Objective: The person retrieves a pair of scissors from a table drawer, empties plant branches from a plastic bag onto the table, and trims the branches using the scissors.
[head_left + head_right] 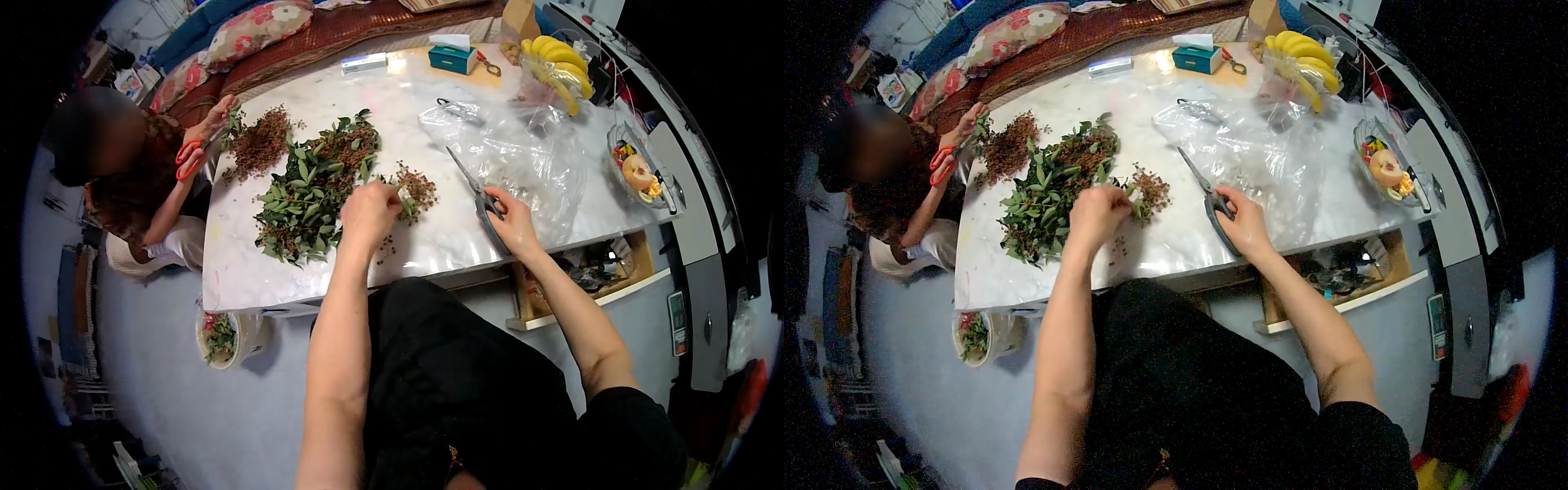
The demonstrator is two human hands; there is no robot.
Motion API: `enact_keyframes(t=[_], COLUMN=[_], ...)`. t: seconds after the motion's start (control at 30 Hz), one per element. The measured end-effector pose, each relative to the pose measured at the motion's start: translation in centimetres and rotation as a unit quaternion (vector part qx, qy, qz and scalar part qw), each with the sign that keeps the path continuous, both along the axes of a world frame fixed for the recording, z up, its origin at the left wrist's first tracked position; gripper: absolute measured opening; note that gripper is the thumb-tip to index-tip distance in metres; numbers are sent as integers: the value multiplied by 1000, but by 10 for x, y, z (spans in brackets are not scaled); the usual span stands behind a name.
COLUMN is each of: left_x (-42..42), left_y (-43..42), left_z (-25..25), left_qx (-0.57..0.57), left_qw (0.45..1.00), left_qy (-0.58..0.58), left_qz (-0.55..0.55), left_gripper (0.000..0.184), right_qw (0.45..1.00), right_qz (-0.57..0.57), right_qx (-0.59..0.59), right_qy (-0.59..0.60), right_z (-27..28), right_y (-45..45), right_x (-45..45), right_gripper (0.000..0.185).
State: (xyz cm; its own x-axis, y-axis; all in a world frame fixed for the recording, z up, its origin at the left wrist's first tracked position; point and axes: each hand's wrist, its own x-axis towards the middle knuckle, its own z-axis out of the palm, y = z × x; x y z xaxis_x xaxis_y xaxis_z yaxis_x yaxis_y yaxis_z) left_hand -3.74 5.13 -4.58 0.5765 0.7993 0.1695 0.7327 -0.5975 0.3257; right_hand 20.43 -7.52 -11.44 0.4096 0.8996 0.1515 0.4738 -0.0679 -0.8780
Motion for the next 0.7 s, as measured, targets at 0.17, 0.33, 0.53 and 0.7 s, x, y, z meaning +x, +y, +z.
enact_keyframes(t=[0.17,0.33,0.53,0.7], left_x=[-17,-42,-129,-275], left_y=[6,9,24,-1], left_z=[40,62,75,93], left_qx=[-250,-325,-288,-156], left_qw=[936,864,834,848], left_qy=[-246,-384,-471,-491], left_qz=[24,-3,-8,124], left_gripper=[14,16,23,19], right_qw=[997,993,989,994], right_qz=[9,7,18,67], right_qx=[16,5,-10,12], right_qy=[-73,-114,-148,-86], right_z=[3,3,-5,-22], right_y=[-5,-3,1,5], right_x=[-11,-13,-9,8], right_gripper=[42,43,48,49])
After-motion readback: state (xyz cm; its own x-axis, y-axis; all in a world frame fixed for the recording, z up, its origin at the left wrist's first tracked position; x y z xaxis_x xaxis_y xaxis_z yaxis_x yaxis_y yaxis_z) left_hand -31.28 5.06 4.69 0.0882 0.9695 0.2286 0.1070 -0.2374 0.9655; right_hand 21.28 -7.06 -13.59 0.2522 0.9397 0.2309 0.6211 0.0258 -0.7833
